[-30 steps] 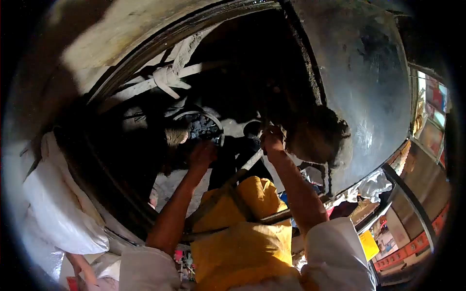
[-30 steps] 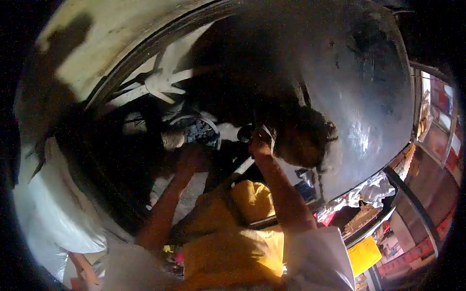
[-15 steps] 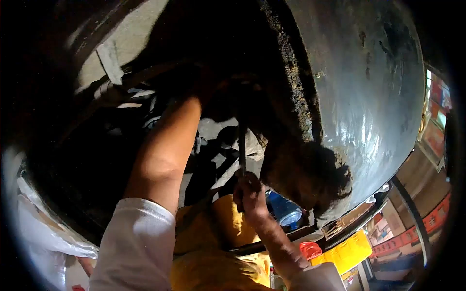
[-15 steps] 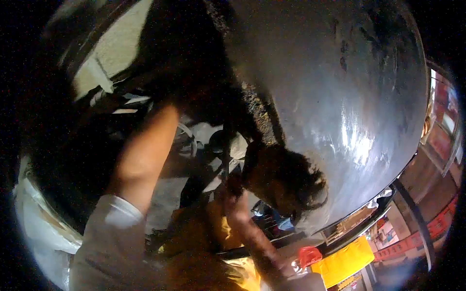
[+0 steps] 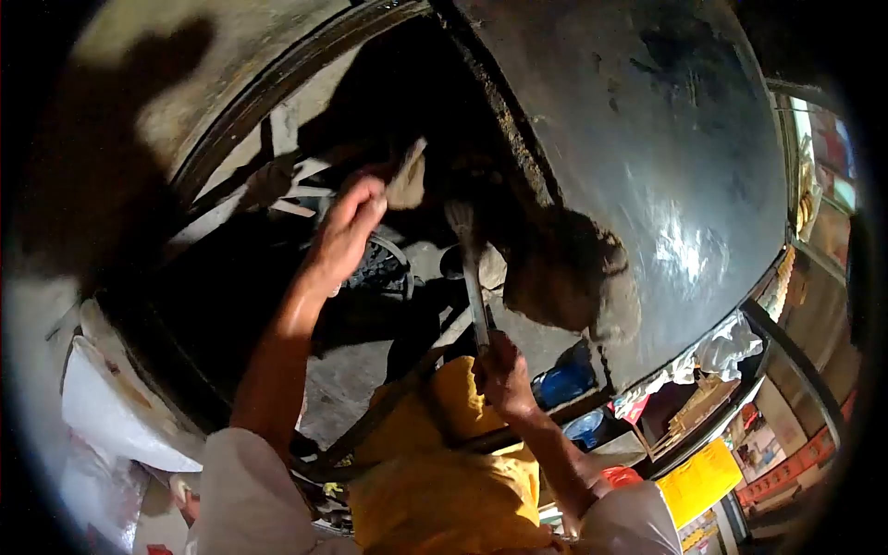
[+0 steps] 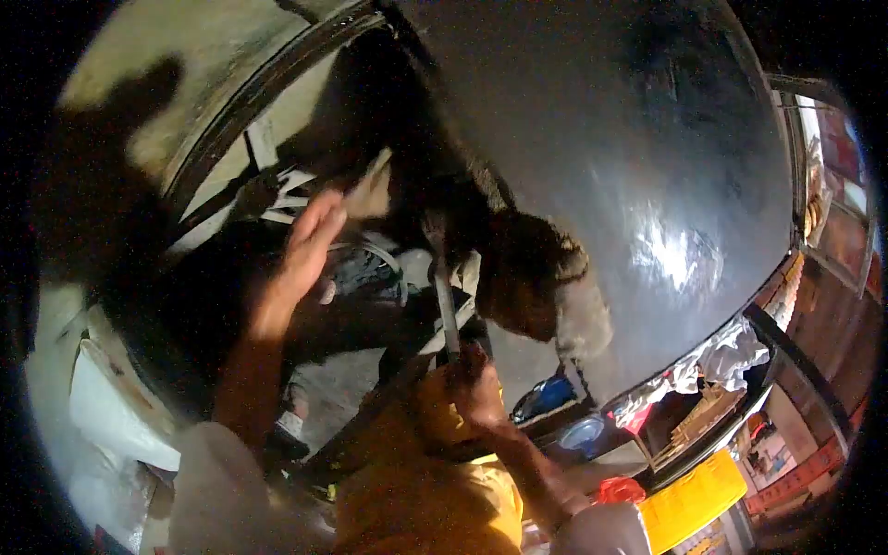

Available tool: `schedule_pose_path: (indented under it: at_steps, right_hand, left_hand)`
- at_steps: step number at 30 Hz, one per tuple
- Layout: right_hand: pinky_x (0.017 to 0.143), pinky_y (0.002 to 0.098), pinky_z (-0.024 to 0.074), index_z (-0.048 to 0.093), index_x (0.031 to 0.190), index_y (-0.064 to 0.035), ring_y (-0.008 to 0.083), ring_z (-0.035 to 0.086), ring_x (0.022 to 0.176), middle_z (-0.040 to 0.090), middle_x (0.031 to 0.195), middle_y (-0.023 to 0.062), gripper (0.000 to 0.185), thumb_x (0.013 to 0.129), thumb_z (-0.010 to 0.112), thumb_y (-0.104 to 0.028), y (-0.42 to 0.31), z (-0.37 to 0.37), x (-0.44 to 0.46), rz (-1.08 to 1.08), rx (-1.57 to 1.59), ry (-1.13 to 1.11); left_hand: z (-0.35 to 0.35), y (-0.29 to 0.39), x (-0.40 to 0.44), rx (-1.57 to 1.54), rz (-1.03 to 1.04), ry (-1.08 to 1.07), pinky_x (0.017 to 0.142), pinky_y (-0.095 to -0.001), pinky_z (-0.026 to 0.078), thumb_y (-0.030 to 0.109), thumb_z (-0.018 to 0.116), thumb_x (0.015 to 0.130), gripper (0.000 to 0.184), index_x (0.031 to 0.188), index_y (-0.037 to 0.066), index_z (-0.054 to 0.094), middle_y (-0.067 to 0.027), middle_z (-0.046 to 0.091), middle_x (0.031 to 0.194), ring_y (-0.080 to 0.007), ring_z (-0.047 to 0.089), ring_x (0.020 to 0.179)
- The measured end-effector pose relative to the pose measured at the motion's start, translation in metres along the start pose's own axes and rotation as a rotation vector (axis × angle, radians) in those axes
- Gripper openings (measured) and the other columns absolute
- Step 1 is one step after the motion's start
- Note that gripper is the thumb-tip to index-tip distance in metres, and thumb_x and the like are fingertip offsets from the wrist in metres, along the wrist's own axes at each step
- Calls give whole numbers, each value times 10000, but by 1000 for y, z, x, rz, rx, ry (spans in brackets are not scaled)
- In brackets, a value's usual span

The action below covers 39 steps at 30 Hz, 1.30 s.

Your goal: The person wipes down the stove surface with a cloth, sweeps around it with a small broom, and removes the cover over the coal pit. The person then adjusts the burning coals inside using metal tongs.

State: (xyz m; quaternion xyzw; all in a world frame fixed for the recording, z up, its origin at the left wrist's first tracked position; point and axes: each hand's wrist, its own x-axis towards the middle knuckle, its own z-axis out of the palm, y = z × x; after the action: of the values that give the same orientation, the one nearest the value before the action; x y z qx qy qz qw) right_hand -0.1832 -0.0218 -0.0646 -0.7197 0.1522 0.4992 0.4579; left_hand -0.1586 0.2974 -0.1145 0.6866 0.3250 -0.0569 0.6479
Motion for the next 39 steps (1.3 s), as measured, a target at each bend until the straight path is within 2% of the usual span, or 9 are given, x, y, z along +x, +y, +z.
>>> schedule_pose_path:
  at_steps: [5, 11, 12, 15, 19, 25, 27, 36, 39]
  right_hand:
    - [582, 362, 505, 594, 1133, -19, 279, 619, 643, 619, 762, 135, 218, 947, 525, -111, -13, 30, -55, -710, -633, 3]
    - [675, 370, 528, 602, 1228, -28, 318, 668, 780, 677, 917, 195, 305, 931, 584, -96, -25, 24, -101, -533, -530, -159]
    - [687, 361, 534, 603, 1223, -26, 311, 675, 781, 685, 925, 188, 290, 938, 567, -62, -36, 20, -115, -337, -560, -212]
    - [707, 355, 538, 606, 1213, -21, 295, 684, 784, 689, 933, 182, 270, 949, 554, -45, -48, 5, -143, -404, -563, -235]
    - [695, 319, 518, 608, 1148, 6, 205, 655, 770, 662, 873, 161, 200, 968, 550, -56, -26, -22, -154, -466, -496, 49]
    - [622, 296, 471, 602, 1103, 4, 139, 543, 669, 593, 755, 70, 168, 969, 515, -49, -1, -42, -148, -247, -507, 155]
    - [618, 292, 465, 601, 1099, 3, 136, 538, 668, 591, 757, 64, 166, 968, 511, -47, -1, -46, -151, -213, -477, 169]
    - [623, 236, 397, 557, 1039, -9, 83, 429, 706, 481, 797, -12, 118, 941, 492, -23, 11, -63, -139, -366, -296, 222]
    - [561, 226, 358, 549, 985, 1, 85, 381, 665, 450, 765, -25, 86, 944, 482, -35, 5, -46, -135, -313, -15, 180]
  left_hand:
    - [16, -12, -86, 226, 400, 46, 1105, -447, 297, 74, 619, 905, 190, 1092, 89, 585, -130, 352, 1501, -349, 297, 1390]
    - [13, -23, -102, 563, 559, 222, 1046, -487, 371, 24, 638, 837, 177, 999, 93, 657, -87, 630, 1101, -349, 503, 1187]
    - [9, -20, -105, 459, 541, 303, 988, -456, 429, 11, 619, 829, 185, 996, 83, 651, -81, 652, 927, -359, 578, 1014]
    - [-21, -69, -107, -209, -80, 344, 844, -359, 511, 97, 544, 953, 163, 1071, 45, 644, -53, 680, 1027, -245, 647, 923]
    - [-75, -49, -147, -532, -315, 506, 858, -340, 509, 115, 546, 981, 237, 1195, 22, 588, -63, 663, 1099, -181, 642, 959]
    - [-8, -56, -171, -682, -402, 306, 903, -338, 479, 188, 614, 930, 335, 1234, 61, 556, -39, 622, 1185, -162, 590, 1084]
    - [15, -38, -160, -983, -203, -86, 1007, -390, 435, 190, 597, 918, 331, 1220, 61, 551, -52, 607, 1206, -185, 550, 1163]
    - [11, 21, -163, -1688, -307, -168, 1159, -480, 295, 319, 501, 997, 390, 1318, 104, 557, -112, 531, 1404, -300, 471, 1322]
    - [31, -29, -208, -1376, -353, -166, 1138, -469, 326, 227, 573, 961, 364, 1310, 122, 573, -87, 567, 1364, -269, 515, 1273]
